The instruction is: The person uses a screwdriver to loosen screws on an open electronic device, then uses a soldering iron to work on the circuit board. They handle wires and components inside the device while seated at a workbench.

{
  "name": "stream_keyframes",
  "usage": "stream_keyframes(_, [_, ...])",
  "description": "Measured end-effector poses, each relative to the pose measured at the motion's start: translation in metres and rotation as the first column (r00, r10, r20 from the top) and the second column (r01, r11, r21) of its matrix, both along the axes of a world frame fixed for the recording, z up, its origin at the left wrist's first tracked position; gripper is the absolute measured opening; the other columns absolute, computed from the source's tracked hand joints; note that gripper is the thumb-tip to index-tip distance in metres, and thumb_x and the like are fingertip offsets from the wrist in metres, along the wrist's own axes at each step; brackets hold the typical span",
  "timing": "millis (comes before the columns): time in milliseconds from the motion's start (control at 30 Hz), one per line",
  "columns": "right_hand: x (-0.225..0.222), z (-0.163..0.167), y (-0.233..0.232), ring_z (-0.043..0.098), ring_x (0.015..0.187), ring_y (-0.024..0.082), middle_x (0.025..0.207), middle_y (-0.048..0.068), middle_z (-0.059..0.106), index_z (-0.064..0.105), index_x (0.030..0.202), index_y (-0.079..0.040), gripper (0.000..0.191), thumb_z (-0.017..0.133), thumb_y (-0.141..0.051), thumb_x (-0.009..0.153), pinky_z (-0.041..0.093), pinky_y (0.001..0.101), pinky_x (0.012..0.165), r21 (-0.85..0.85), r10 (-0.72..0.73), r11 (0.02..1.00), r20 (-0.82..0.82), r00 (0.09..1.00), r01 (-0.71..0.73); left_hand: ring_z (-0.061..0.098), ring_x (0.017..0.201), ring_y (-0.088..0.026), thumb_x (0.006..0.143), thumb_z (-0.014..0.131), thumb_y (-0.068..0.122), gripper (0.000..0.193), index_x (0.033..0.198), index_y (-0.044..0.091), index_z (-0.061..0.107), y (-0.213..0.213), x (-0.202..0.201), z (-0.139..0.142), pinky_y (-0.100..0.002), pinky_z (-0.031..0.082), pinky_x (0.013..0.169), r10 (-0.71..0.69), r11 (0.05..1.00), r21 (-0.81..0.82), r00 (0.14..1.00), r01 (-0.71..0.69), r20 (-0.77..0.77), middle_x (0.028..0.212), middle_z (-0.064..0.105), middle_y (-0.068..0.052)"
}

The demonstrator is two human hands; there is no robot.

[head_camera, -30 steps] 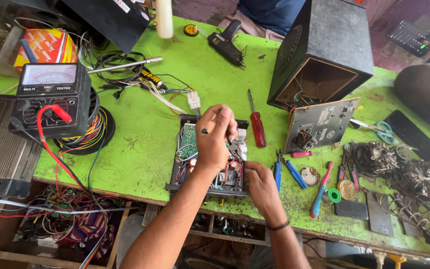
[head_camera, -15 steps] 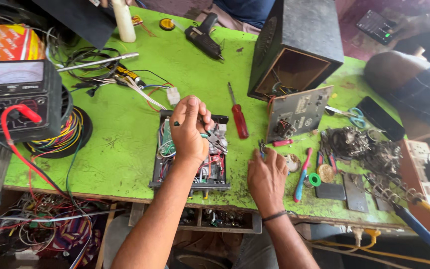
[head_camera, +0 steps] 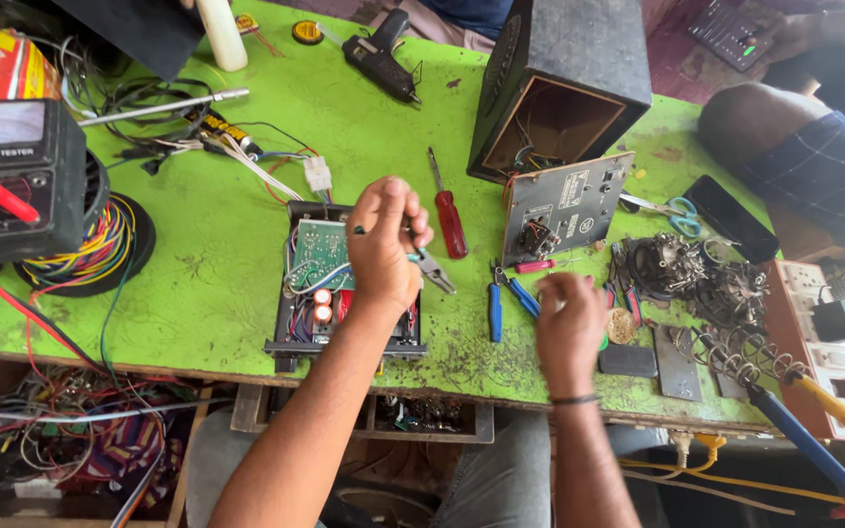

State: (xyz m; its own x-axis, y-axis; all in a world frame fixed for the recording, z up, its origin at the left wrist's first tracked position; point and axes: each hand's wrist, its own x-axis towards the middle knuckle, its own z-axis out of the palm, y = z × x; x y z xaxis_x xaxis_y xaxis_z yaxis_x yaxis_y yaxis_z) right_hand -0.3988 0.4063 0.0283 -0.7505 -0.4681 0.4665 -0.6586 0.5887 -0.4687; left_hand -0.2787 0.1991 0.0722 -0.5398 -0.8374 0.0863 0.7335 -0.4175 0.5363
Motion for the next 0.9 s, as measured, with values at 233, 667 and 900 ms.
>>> stream_keyframes(233, [-0.009,-0.006,-0.004,0.064,0.094,0.029,0.088,0.006,0.073,0.069,0.095,-0.011,0.008,0.072,-0.018,0.093,0.042,0.0501,0.090,0.187,0.154,0.975,-0.175,0.972,-0.120,0.052,0.069,-0.013,0.104,0.065,0.025,0.022,0.102,0.005,0.059,0.022,-0.033,0.002,-0.027,0.041,0.056,-0.058,0.998,0.024,0.998,0.059,-0.035,0.083,0.054,-0.003])
stream_keyframes(667, [-0.081,0.014,0.012,0.071,0.087,0.037,0.088,0.016,0.075,0.076,0.093,-0.006,0.009,0.073,-0.013,0.087,0.054,0.0484,0.081,0.154,0.051,0.986,0.102,0.993,-0.067,0.045,0.063,-0.005,0.106,0.064,0.025,0.020,0.104,0.005,0.065,0.083,-0.125,-0.017,-0.022,0.035,0.053,-0.053,0.956,-0.284,0.996,0.071,0.071,0.077,0.053,0.004])
stream_keyframes(900, [-0.106,0.005,0.018,0.070,0.090,0.037,0.092,0.015,0.075,0.076,0.104,-0.007,0.017,0.067,-0.011,0.089,0.053,0.0485,0.085,0.164,0.119,0.976,0.150,0.982,-0.143,0.054,0.079,-0.006,0.108,0.062,0.021,0.021,0.117,0.004,0.068,0.107,-0.159,-0.026,-0.023,0.043,0.067,0.099,0.824,-0.567,0.979,0.019,0.178,0.090,0.062,0.001])
